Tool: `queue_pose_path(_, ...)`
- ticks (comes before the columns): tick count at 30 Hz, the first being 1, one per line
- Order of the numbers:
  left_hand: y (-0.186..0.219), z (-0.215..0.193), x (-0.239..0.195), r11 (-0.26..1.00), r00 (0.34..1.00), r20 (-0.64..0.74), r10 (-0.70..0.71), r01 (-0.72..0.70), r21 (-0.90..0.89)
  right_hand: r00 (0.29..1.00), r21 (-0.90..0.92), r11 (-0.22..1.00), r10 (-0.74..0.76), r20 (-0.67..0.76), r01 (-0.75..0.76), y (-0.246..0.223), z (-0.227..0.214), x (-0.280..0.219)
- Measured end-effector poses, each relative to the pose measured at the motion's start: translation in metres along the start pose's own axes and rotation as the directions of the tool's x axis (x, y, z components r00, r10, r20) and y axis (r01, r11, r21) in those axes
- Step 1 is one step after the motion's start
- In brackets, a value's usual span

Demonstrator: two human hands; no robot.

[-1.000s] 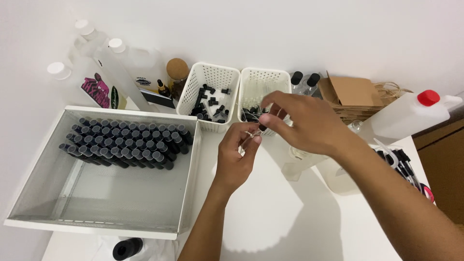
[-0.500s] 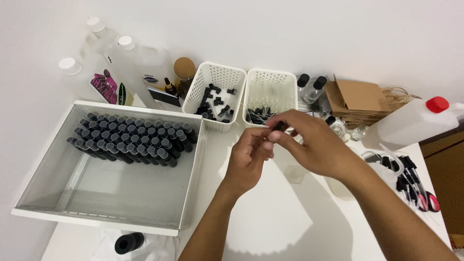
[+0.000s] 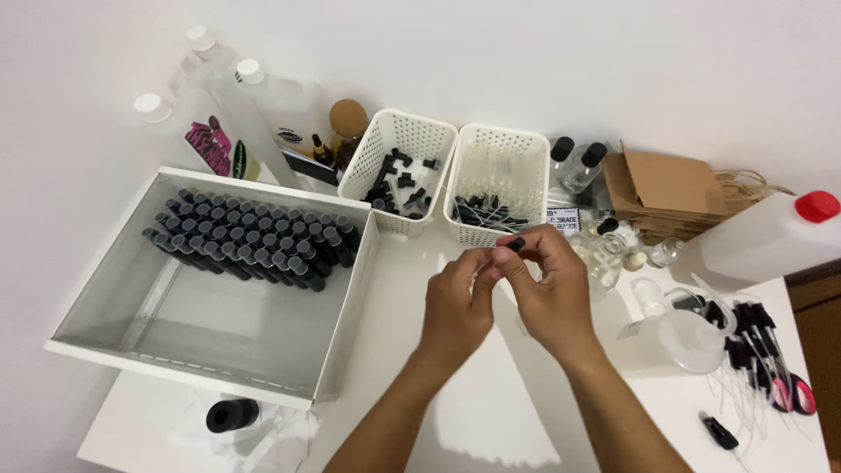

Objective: Assembling and filling small perfume sample bottles with sprayers and caps

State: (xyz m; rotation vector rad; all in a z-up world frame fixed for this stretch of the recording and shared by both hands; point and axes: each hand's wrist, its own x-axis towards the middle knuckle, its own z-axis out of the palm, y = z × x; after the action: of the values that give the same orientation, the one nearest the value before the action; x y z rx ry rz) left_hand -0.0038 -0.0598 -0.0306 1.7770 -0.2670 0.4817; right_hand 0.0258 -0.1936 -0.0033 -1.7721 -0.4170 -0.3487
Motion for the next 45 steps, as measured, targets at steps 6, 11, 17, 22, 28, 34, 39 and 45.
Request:
queue_pose_path(6, -0.015, 0.027, -0.002, 0.905, 0.904, -0.276, 0.327, -0.215, 0.367, 0.984, 0.055, 0.995, -0.073, -0.163, 0.083, 0.004, 0.019, -0.010)
queue_pose_path(11, -0.005, 0.017, 0.003, 0.769, 0.807, -0.260, 0.531, -0.330, 0.548, 0.970, 0.049, 0.995, -0.079, -0.230, 0.092, -0.004, 0.029, -0.017)
queue_pose_path(17, -0.011, -0.009, 0.006, 0.745, 0.890, 0.006, 0.456, -0.385, 0.545, 0.952, 0.025, 0.992, -0.110, -0.285, 0.122, 0.020, 0.035, -0.022)
queue_pose_path(22, -0.003, -0.064, 0.045, 0.583, 0.880, 0.396, -0.263, -0.182, 0.792, 0.968, 0.231, 0.971, 0.006, -0.251, 0.054, 0.031, 0.047, -0.023)
queue_pose_path(28, -0.083, -0.096, 0.126, 0.358, 0.934, 0.319, -0.163, -0.245, 0.901, 0.988, 0.234, 0.971, 0.083, -0.132, -0.050, 0.031, 0.043, -0.026)
queue_pose_path(34, -0.189, -0.083, 0.173, 0.379, 0.906, 0.233, -0.354, -0.089, 0.921, 0.989, 0.222, 0.975, 0.055, -0.137, -0.023, 0.020, 0.037, -0.022)
queue_pose_path(39, -0.223, -0.073, 0.173, 0.304, 0.874, 0.159, -0.459, -0.014, 0.953, 0.991, 0.203, 0.978, 0.059, -0.116, -0.035, 0.020, 0.034, -0.022)
queue_pose_path(45, -0.262, -0.076, 0.186, 0.302, 0.819, 0.140, -0.557, 0.043, 0.952, 0.994, 0.216, 0.976, 0.056, -0.096, -0.034, 0.020, 0.037, -0.022)
